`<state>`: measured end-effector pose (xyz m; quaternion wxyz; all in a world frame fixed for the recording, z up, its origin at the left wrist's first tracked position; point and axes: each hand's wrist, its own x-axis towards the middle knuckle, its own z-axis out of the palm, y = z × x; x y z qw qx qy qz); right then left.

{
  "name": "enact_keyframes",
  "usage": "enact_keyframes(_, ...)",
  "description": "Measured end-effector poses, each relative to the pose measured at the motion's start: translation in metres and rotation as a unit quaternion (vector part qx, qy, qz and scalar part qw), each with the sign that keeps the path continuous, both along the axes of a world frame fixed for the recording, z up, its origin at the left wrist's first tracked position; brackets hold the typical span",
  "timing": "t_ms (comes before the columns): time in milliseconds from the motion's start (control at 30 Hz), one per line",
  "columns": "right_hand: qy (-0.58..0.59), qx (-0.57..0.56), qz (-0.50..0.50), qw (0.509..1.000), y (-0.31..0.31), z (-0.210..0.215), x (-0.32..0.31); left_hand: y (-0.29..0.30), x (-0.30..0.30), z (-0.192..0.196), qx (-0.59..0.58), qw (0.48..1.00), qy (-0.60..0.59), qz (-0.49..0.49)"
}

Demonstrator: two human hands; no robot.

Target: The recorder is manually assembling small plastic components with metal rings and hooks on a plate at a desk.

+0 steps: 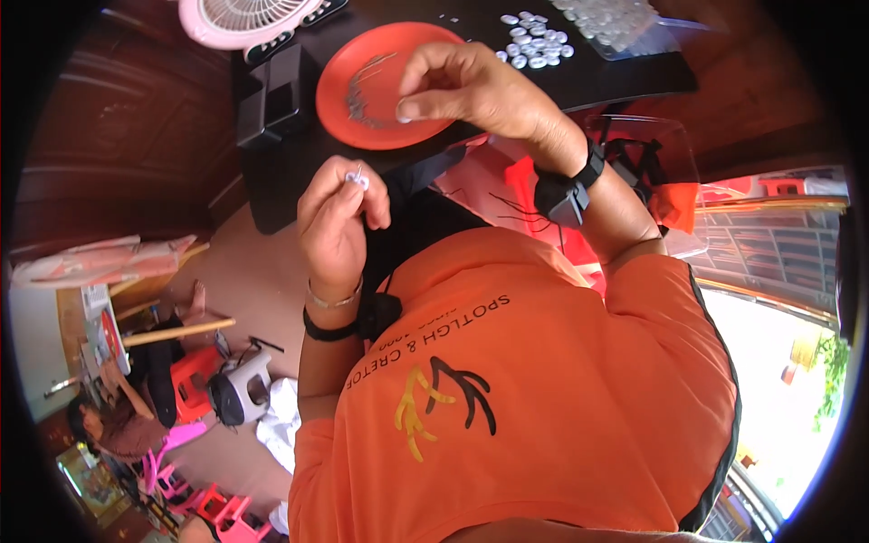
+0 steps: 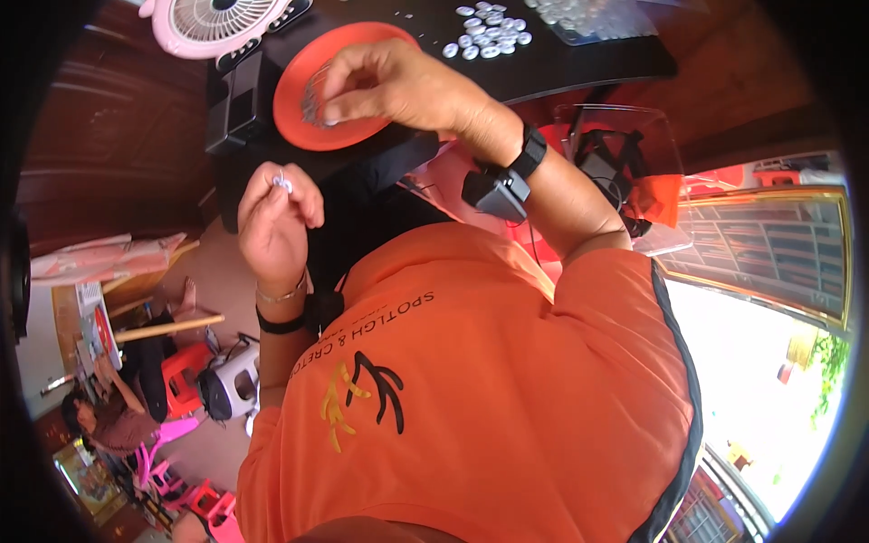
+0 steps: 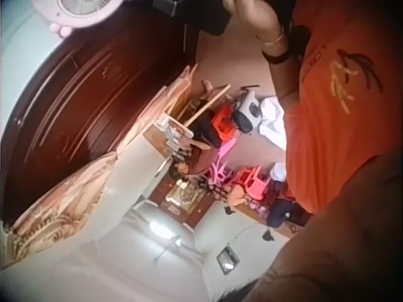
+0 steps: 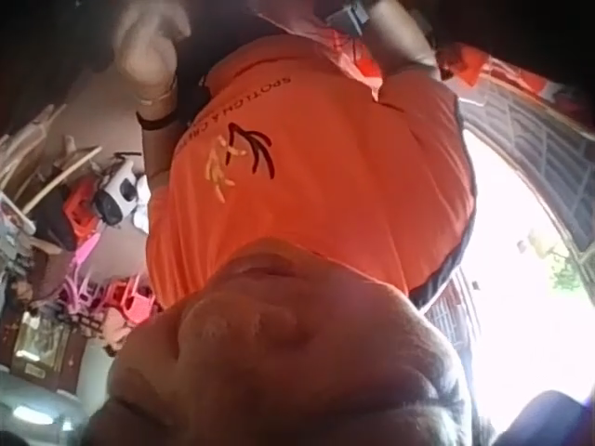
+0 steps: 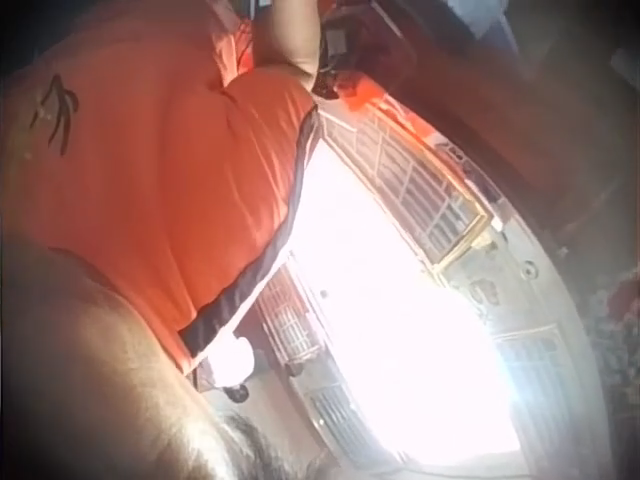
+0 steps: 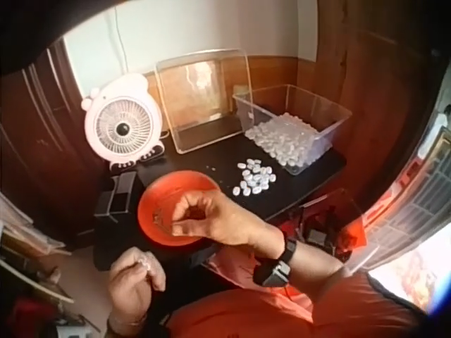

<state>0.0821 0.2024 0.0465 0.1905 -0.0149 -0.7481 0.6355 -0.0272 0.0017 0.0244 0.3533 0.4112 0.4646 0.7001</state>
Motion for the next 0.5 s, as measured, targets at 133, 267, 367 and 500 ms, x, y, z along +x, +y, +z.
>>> enact_keyframes(133, 0.041, -0.109, 0.041, 0.992, -0.045, -0.017, -0.019, 0.001, -0.001, 0.001, 0.041, 0.998, -0.033, 0.027)
enact_keyframes(267, 0.069, -0.148, 0.039, 0.986, -0.061, -0.028, -0.025, -0.009, -0.007, -0.004, 0.078, 0.995, -0.040, 0.056)
enact_keyframes(367, 0.033, -0.176, 0.072, 0.981, -0.061, -0.033, -0.026, -0.012, -0.009, -0.005, 0.076, 0.994, -0.046, 0.067)
enact_keyframes(500, 0.031, -0.203, 0.076, 0.976, -0.064, -0.038, -0.026, -0.015, -0.010, -0.005, 0.067, 0.994, -0.050, 0.070)
